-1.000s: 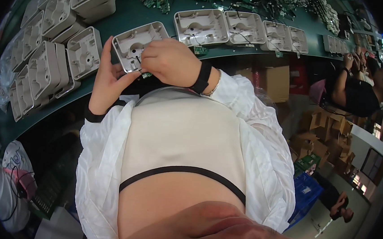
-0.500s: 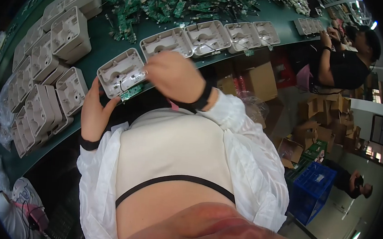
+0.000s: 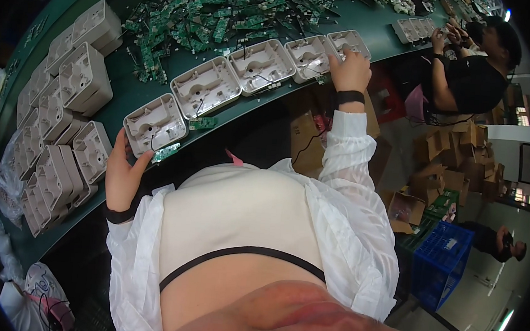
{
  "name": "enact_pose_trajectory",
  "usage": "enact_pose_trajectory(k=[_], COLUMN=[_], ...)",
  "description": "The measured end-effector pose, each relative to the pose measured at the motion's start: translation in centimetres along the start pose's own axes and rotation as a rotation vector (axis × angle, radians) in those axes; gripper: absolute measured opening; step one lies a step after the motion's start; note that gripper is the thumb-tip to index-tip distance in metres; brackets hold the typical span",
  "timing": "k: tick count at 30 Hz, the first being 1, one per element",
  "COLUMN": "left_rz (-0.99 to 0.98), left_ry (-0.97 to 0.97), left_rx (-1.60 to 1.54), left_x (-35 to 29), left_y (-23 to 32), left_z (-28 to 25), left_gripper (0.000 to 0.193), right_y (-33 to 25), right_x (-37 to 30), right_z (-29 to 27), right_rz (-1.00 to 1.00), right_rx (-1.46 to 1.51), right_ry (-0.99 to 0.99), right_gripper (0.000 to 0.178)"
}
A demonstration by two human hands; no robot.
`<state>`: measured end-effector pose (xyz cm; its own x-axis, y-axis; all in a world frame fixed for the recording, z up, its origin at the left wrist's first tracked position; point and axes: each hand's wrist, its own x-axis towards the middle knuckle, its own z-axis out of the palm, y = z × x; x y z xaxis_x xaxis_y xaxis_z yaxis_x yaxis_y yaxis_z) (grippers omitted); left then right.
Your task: The person picks up a circuit board and a plastic housing, inserts the board into the housing, and threads a wire through an opening. They then set the assembled unit aside on the table and repeat the process.
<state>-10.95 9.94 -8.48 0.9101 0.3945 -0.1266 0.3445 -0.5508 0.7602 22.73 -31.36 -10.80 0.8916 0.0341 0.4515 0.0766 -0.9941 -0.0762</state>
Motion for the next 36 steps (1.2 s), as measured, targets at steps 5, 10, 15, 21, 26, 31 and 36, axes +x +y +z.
enact_pose_trajectory(k=[5,10,15,21,26,31,36], left_rz=[-0.027,-0.11,-0.131,-0.139,-0.163,-0.174,-0.127], left_ry=[0.032,0.074,0.095,0.126,0.139,0.143,0.134], left_rx=[-0.049,-0.064,0.013,-0.044,-0.125,-0.218,-0.267], left_x=[-0.1,0.1,0.6,0.6,0.5,0.2,0.7], left_y=[0.0,1.5,0.7,0.5,-1.0,-2.2,-1.8], left_z=[0.2,0.3,0.4,0.7,0.5,0.3,0.5], left_gripper=[0.079,0.078,0.077,0.07,0.056,0.041,0.036], right_y=[1.8,4.6,10.0,16.9,20.4,22.3,24.8], right_x=[1.8,2.8,6.7,15.1,19.4,21.5,22.5], right_z=[1.3,1.9,2.0,5.4,8.9,11.3,11.0], right_rz=[-0.036,-0.066,0.066,0.145,0.174,0.14,0.104], right_rx=[0.085,0.204,0.137,0.092,0.061,0.011,-0.032], right_ry=[-0.145,-0.018,-0.021,-0.116,-0.157,-0.21,-0.201], right_gripper=[0.025,0.024,0.025,0.027,0.03,0.031,0.033])
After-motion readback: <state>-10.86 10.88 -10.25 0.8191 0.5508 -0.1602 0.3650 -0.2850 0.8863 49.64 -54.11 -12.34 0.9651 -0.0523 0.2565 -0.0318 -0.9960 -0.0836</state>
